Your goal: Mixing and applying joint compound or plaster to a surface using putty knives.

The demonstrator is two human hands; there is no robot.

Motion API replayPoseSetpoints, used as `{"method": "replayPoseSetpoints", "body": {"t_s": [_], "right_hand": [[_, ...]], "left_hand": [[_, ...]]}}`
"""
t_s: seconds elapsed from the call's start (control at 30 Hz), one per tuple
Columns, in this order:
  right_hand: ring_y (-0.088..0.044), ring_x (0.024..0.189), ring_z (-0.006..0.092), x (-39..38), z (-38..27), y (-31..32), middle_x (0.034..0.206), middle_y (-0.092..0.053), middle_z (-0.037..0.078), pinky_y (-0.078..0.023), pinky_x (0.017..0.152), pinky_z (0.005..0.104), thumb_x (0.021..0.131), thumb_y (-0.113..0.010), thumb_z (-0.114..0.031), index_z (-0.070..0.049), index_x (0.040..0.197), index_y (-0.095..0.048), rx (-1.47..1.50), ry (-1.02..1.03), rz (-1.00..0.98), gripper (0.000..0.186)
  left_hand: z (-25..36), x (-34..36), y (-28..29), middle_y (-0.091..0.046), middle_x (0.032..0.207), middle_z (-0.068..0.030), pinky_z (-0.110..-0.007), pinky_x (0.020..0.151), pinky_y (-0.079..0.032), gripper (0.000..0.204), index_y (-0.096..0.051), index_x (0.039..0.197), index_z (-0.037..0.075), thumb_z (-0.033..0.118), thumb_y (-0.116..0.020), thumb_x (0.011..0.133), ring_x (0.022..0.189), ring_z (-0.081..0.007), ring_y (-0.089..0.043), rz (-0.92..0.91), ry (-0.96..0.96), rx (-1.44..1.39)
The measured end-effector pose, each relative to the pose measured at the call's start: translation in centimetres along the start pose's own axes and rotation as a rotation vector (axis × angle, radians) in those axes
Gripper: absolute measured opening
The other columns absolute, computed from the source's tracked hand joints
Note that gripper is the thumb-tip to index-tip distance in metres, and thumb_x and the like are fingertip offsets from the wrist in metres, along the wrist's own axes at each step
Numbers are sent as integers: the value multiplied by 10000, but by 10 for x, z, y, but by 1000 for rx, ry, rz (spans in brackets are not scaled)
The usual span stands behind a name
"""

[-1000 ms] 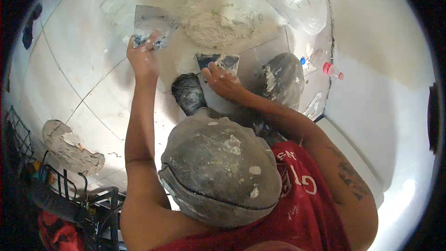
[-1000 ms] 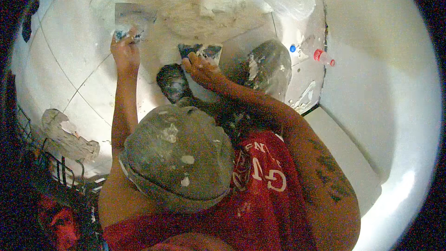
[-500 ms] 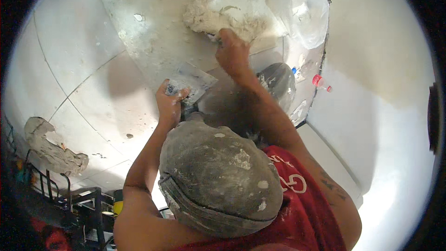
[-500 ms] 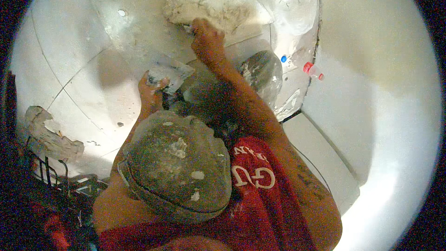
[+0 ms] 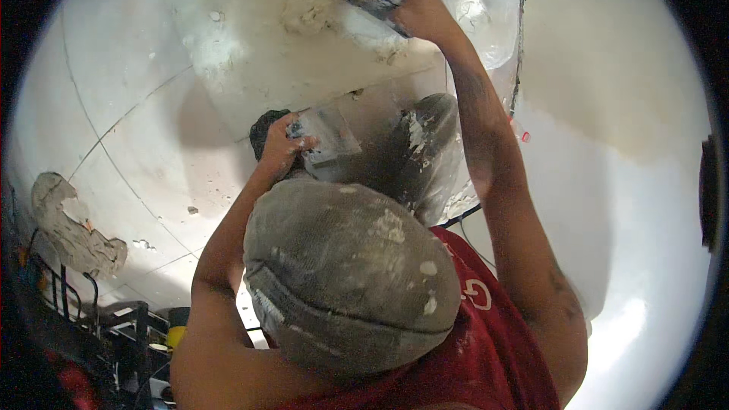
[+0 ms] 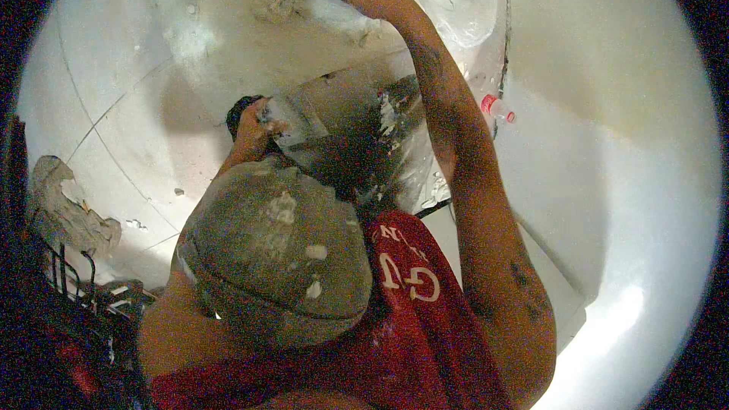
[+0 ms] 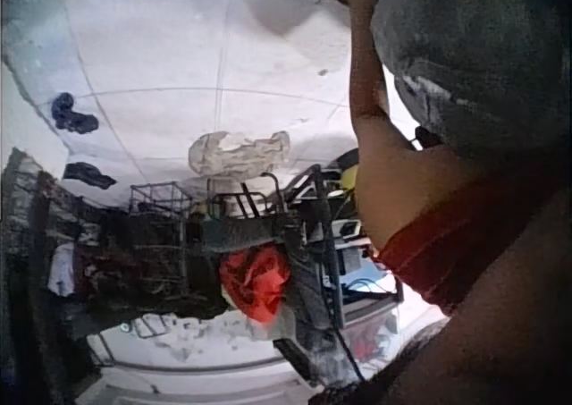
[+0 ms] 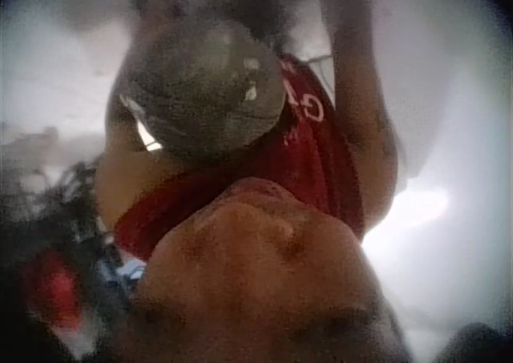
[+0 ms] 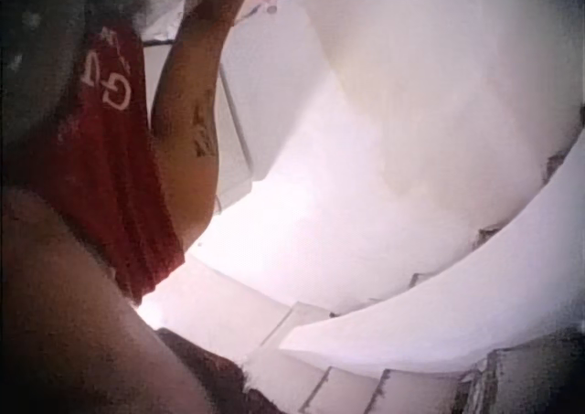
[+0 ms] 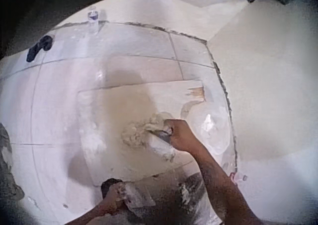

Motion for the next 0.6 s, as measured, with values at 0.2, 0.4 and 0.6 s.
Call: {"method": "replayPoseSetpoints", "body": {"t_s": [0.2, 0.4, 0.6], "right_hand": [[-574, 704, 300, -57, 3, -25, 760, -585, 147, -454, 644, 360, 595, -585, -45, -43, 834, -584, -204, 7, 237, 239], [-547, 826, 298, -59, -14, -77, 811, -566, 135, -444, 730, 392, 631, -539, -23, -67, 829, -590, -386, -43, 212, 209], [-494, 953, 303, -72, 3, -103, 934, -533, 146, -407, 779, 404, 614, -526, -21, -77, 896, -562, -588, 44, 184, 290]], "left_hand": [[-7, 9, -5, -593, 768, -45, -267, 648, -465, 293, -555, 874, -20, 85, -697, 641, 691, -115, -561, 23, 67, -214], [-8, 6, -1, -590, 793, -65, -261, 669, -462, 289, -551, 871, -36, 95, -690, 655, 690, -130, -563, 37, -116, -205], [5, 8, -6, -591, 798, -82, -273, 698, -444, 366, -554, 877, -47, 145, -718, 611, 721, -156, -554, 79, -95, 138]]}}
Point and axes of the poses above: each hand's wrist, its own x-axis towards the middle knuckle, its own y-axis out of the back of the hand, z = x × y, the point moved 5 cm from there along x, towards the middle knuckle
